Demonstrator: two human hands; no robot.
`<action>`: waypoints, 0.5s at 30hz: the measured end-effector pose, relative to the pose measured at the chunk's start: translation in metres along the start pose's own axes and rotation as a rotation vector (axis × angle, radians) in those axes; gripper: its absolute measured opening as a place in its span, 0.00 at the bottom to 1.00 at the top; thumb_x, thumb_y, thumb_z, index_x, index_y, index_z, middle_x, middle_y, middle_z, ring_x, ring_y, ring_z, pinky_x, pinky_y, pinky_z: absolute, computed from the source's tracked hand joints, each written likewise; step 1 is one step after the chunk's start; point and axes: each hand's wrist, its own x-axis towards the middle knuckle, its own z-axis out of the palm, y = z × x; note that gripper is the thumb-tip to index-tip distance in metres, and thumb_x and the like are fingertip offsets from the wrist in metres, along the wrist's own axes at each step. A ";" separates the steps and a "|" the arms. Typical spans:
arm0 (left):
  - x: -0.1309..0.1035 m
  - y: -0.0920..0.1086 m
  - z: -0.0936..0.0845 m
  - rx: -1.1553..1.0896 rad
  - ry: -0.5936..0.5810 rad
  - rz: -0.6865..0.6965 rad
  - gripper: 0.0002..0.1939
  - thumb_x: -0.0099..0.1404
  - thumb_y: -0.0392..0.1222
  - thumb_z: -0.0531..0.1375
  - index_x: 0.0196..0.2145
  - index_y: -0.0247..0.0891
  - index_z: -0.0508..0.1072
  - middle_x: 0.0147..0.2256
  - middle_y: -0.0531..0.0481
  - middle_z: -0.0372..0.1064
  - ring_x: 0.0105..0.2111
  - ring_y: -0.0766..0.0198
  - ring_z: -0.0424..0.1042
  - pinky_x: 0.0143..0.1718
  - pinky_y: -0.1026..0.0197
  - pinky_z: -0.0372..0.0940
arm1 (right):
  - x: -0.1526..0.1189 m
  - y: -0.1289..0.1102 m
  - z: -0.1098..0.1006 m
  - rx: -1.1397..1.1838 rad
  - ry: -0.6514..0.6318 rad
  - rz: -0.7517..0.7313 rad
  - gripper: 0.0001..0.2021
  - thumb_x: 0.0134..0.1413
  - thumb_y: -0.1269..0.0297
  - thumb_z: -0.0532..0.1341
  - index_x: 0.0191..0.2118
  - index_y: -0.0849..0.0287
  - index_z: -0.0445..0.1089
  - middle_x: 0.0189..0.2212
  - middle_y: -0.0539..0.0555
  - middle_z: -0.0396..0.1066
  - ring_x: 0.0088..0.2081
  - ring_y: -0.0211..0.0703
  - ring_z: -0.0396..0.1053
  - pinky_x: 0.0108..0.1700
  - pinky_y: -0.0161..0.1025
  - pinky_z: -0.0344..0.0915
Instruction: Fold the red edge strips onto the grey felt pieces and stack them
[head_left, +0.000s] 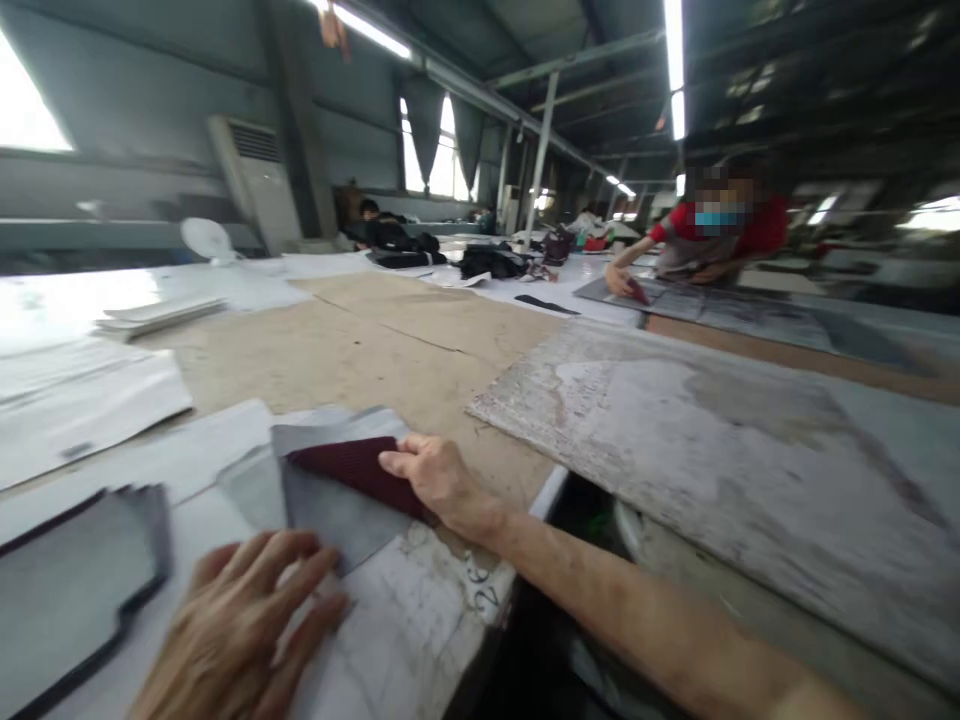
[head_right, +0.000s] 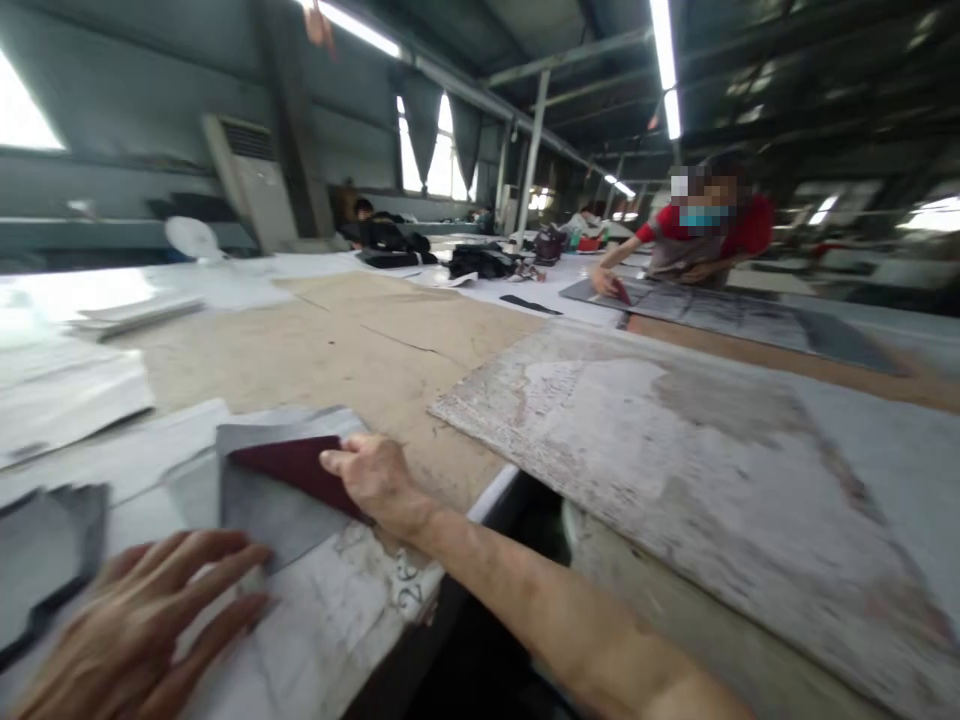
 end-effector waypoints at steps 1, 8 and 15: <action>0.009 0.004 -0.007 -0.027 -0.018 -0.048 0.10 0.62 0.45 0.52 0.40 0.46 0.69 0.43 0.48 0.67 0.39 0.57 0.67 0.40 0.52 0.58 | 0.000 0.001 0.000 0.048 -0.014 -0.004 0.11 0.53 0.60 0.52 0.28 0.62 0.63 0.20 0.46 0.60 0.20 0.31 0.55 0.22 0.30 0.53; 0.040 -0.008 -0.001 0.036 -0.067 -0.392 0.09 0.63 0.42 0.51 0.40 0.40 0.67 0.40 0.48 0.69 0.40 0.56 0.66 0.42 0.51 0.58 | 0.000 -0.002 0.000 0.185 -0.124 -0.021 0.12 0.48 0.58 0.56 0.24 0.60 0.60 0.18 0.45 0.56 0.19 0.30 0.52 0.20 0.29 0.50; 0.038 -0.002 0.005 0.085 -0.123 -0.460 0.15 0.61 0.43 0.51 0.46 0.37 0.64 0.47 0.41 0.62 0.44 0.49 0.61 0.44 0.44 0.53 | 0.028 -0.005 -0.028 0.086 0.023 -0.052 0.09 0.50 0.62 0.57 0.25 0.62 0.64 0.18 0.47 0.62 0.19 0.31 0.59 0.21 0.30 0.57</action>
